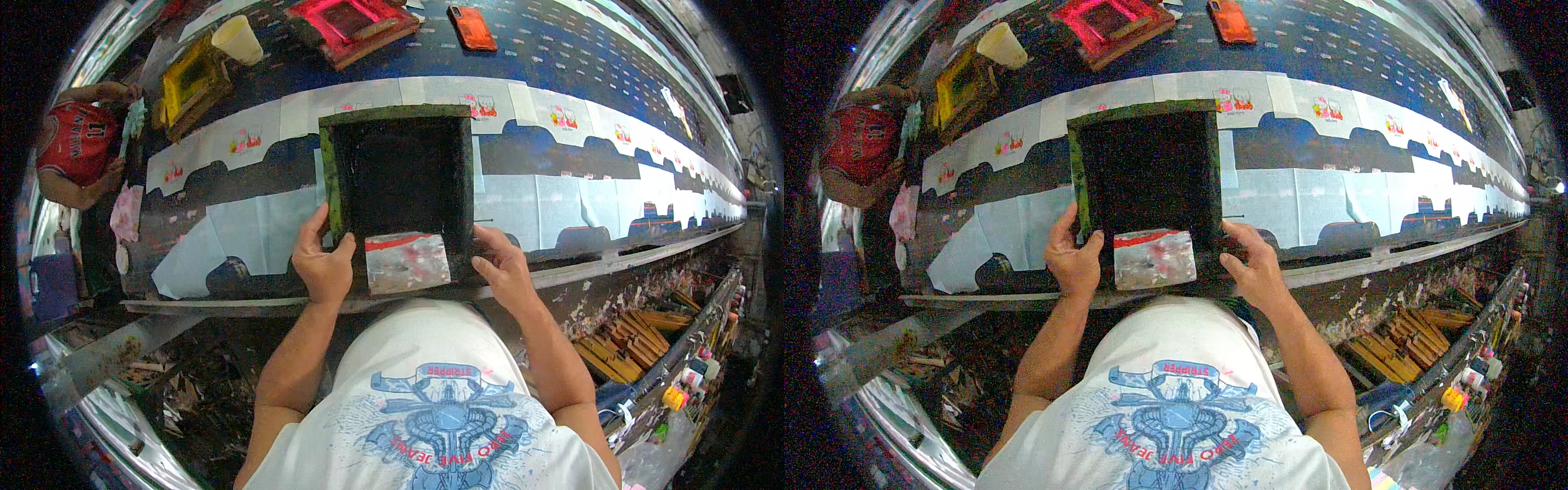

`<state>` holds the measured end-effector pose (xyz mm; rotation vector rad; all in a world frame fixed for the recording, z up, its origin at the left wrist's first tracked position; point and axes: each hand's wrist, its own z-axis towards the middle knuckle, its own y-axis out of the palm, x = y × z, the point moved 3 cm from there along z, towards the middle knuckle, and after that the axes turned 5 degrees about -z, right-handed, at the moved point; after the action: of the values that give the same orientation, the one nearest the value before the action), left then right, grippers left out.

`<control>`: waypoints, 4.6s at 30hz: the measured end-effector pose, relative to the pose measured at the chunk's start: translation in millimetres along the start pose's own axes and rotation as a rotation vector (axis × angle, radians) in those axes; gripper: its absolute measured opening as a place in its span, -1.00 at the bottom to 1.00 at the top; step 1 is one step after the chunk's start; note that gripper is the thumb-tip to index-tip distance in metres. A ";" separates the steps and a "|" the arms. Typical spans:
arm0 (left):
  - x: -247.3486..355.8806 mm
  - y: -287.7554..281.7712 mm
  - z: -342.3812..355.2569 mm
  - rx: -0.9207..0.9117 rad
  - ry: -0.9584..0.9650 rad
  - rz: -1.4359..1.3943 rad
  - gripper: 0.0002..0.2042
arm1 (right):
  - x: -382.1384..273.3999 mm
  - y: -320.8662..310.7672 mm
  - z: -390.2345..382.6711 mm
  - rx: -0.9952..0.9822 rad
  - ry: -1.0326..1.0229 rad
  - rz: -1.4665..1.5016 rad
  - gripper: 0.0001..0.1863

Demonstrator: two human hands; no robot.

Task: The person aligns and smooths white paper sheets on a long table, then uses a squeegee to press ink through a screen onto the paper. The person repeats this process on multiple sheets, moving between workstations.

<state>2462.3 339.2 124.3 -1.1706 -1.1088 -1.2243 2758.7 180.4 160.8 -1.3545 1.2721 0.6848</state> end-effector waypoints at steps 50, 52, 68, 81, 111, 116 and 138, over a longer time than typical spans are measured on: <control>2.9 1.2 10.8 -0.028 -0.211 0.118 -0.42 | -121.1 40.7 42.7 -0.321 -0.609 -0.822 -0.50; 8.2 2.3 11.3 -0.034 -0.233 0.111 -0.42 | -128.3 32.2 64.2 -0.344 -0.564 -0.825 -0.50; 2.3 0.0 8.8 -0.006 -0.243 0.043 -0.43 | -111.0 48.5 15.1 -0.205 -0.728 -0.892 -0.49; 47.5 -241.8 16.5 0.518 -0.142 0.138 -0.29 | -84.9 -49.3 76.6 0.326 -0.490 -0.856 -0.83; 107.1 -0.2 34.7 -0.719 0.614 0.824 -0.62 | -97.0 16.8 13.5 -0.513 -0.278 -0.051 -0.74; 69.5 -38.4 60.6 -0.487 -0.066 0.404 -0.67 | -51.3 -31.9 49.0 -0.185 -0.073 0.052 -0.78; 19.7 17.4 106.9 0.073 0.450 0.980 -0.40 | 0.4 -41.8 170.4 0.233 -0.065 -0.462 -0.66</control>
<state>2481.7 443.9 152.6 -1.0873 -0.1578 -0.6011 2841.9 332.6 134.3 -1.3540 0.9073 0.2480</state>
